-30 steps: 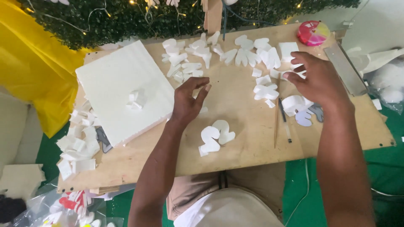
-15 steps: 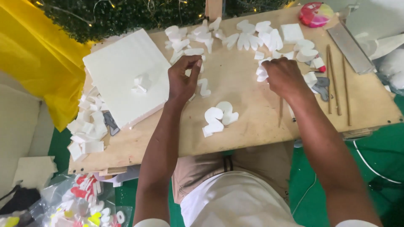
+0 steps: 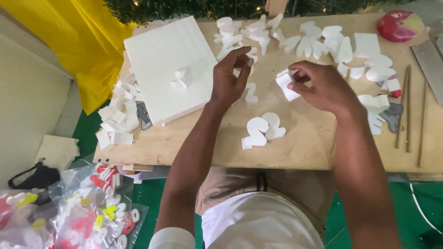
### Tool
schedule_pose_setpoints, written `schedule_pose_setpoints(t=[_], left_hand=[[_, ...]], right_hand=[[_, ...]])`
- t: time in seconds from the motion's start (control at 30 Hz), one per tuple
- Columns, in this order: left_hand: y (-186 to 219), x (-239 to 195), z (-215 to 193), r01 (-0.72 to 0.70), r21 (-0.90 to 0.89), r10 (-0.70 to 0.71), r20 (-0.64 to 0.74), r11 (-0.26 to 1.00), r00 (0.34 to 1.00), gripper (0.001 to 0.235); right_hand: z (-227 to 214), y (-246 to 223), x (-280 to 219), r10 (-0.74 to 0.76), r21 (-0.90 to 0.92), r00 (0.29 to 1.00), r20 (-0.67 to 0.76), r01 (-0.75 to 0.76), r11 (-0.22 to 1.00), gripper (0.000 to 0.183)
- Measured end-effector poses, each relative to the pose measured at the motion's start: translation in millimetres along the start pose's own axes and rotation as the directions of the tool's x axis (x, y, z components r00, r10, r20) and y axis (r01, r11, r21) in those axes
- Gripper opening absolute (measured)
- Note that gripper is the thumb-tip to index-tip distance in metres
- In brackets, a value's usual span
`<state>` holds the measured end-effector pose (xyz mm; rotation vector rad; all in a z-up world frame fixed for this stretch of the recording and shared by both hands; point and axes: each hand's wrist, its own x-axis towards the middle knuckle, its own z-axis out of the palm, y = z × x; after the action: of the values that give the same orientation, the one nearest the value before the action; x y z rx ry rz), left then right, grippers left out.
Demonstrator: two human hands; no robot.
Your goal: Assembling various pre-cut white foam shapes and letters on a wooden workbench.
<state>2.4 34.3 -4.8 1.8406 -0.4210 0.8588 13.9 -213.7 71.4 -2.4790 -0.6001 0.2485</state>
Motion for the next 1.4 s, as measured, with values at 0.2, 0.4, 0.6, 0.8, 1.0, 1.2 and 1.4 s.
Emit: schedule_pose_setpoints(t=[0.2,0.4,0.6,0.8,1.0,1.2,1.4], left_hand=[[-19.3,-3.6,0.3,0.091,-0.086,-0.091,0.009,0.992,0.996,0.018],[-0.3,-8.6,17.9,0.090,-0.077,-0.075,0.181,0.993,0.981,0.025],[9.9,-11.9,16.8,0.161,-0.105,-0.116,0.347,0.981,0.931,0.044],[2.9,-10.6,13.3,0.247,-0.204,-0.156,0.381,0.947,0.911,0.034],[2.7,-14.7,17.4,0.438,-0.308,-0.234,0.523,0.844,0.819,0.039],[11.7,-15.2,18.6,0.505,-0.266,-0.280,0.583,0.821,0.763,0.052],[10.1,-11.9,13.2,0.525,-0.241,-0.273,0.639,0.816,0.719,0.042]], right_hand=[[53.6,51.2,17.3,-0.273,0.395,0.936,-0.223,0.342,0.853,0.041],[59.6,57.5,17.8,-0.281,0.383,0.854,-0.438,0.460,0.802,0.041],[63.2,48.1,18.3,-0.276,0.440,0.845,-0.457,0.485,0.756,0.032],[72.6,75.9,31.8,-0.187,0.649,0.902,-0.390,0.413,0.639,0.032],[77.2,74.8,30.0,-0.121,0.711,0.921,-0.371,0.365,0.601,0.029],[78.8,70.5,29.8,-0.075,0.813,0.930,-0.360,0.352,0.464,0.029],[95.8,116.5,55.1,-0.007,0.855,0.927,-0.375,0.349,0.384,0.027]])
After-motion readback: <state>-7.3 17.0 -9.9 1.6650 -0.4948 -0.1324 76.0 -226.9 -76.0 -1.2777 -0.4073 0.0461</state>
